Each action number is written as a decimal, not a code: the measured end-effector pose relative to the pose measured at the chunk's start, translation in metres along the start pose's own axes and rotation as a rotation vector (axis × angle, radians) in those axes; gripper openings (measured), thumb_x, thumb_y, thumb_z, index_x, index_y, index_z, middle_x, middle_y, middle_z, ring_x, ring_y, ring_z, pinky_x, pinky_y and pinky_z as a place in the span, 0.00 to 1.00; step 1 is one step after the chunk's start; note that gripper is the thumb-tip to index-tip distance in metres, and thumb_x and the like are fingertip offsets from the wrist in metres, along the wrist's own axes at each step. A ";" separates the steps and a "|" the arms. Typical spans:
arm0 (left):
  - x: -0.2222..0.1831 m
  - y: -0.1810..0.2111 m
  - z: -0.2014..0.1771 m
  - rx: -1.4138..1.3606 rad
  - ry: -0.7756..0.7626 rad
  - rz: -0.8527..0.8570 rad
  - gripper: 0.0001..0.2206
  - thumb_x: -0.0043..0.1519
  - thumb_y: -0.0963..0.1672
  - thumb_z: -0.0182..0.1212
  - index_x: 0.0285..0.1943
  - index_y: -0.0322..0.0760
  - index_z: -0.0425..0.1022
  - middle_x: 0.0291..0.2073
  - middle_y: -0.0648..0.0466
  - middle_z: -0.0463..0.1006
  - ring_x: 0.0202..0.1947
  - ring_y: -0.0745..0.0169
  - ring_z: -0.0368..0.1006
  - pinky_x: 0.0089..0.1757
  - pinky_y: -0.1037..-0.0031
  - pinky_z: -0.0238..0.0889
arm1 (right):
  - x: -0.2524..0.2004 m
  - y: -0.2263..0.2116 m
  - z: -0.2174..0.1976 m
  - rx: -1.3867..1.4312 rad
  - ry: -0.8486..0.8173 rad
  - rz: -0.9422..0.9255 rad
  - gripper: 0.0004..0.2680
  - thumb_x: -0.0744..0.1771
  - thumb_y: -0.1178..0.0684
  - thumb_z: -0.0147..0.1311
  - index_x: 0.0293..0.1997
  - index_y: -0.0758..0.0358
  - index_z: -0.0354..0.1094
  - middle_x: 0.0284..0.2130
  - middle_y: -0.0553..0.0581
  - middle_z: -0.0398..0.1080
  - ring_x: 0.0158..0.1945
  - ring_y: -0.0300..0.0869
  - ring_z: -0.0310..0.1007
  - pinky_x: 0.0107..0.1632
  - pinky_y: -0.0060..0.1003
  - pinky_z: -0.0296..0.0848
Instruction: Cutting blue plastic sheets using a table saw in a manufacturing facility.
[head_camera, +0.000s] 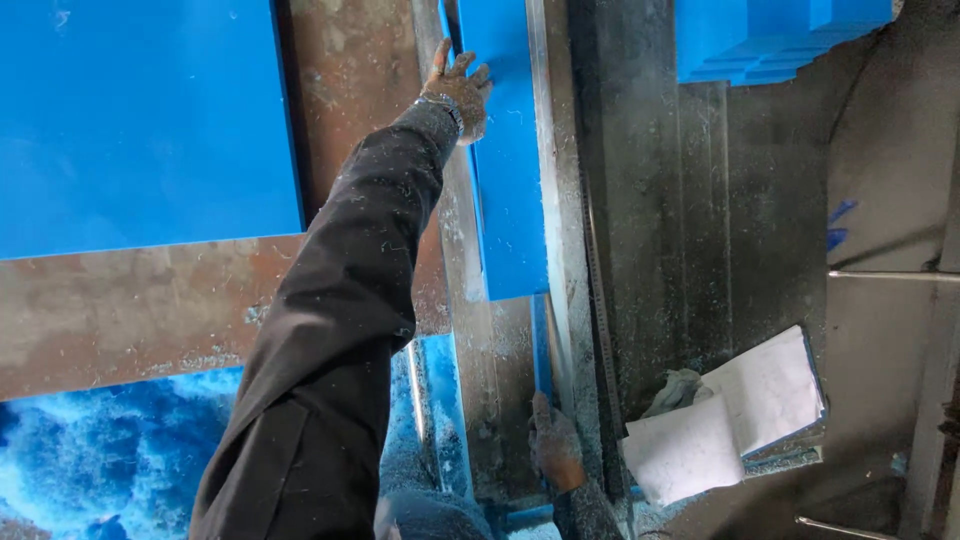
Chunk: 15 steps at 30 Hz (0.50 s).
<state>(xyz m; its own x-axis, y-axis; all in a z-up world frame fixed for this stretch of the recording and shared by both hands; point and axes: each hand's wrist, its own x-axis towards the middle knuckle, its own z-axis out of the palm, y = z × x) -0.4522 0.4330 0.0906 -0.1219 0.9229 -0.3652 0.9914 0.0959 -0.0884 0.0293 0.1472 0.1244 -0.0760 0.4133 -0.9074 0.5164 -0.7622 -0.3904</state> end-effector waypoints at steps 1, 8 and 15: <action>0.010 0.001 0.007 -0.003 0.001 0.006 0.34 0.63 0.51 0.52 0.81 0.50 0.48 0.80 0.55 0.43 0.79 0.49 0.32 0.67 0.38 0.13 | -0.002 -0.006 0.001 0.002 0.006 0.002 0.23 0.66 0.26 0.47 0.31 0.60 0.63 0.13 0.50 0.57 0.11 0.39 0.54 0.15 0.38 0.53; 0.077 -0.017 0.086 0.689 0.046 -0.043 0.31 0.68 0.56 0.29 0.82 0.52 0.41 0.81 0.56 0.40 0.79 0.52 0.35 0.68 0.34 0.27 | -0.006 -0.032 0.008 -0.004 0.031 0.082 0.21 0.66 0.28 0.48 0.31 0.58 0.62 0.13 0.52 0.56 0.11 0.41 0.56 0.15 0.40 0.55; 0.116 -0.035 0.115 0.551 0.165 -0.061 0.34 0.66 0.60 0.29 0.83 0.55 0.43 0.81 0.56 0.40 0.79 0.52 0.36 0.68 0.33 0.26 | -0.007 -0.060 0.015 -0.045 0.039 0.041 0.22 0.67 0.27 0.48 0.33 0.60 0.64 0.14 0.50 0.57 0.12 0.38 0.56 0.16 0.37 0.57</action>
<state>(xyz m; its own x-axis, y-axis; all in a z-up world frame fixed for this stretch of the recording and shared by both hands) -0.5060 0.4935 -0.0556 -0.1251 0.9721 -0.1984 0.8066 -0.0168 -0.5909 -0.0137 0.1825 0.1515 -0.0215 0.4019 -0.9154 0.5562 -0.7561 -0.3450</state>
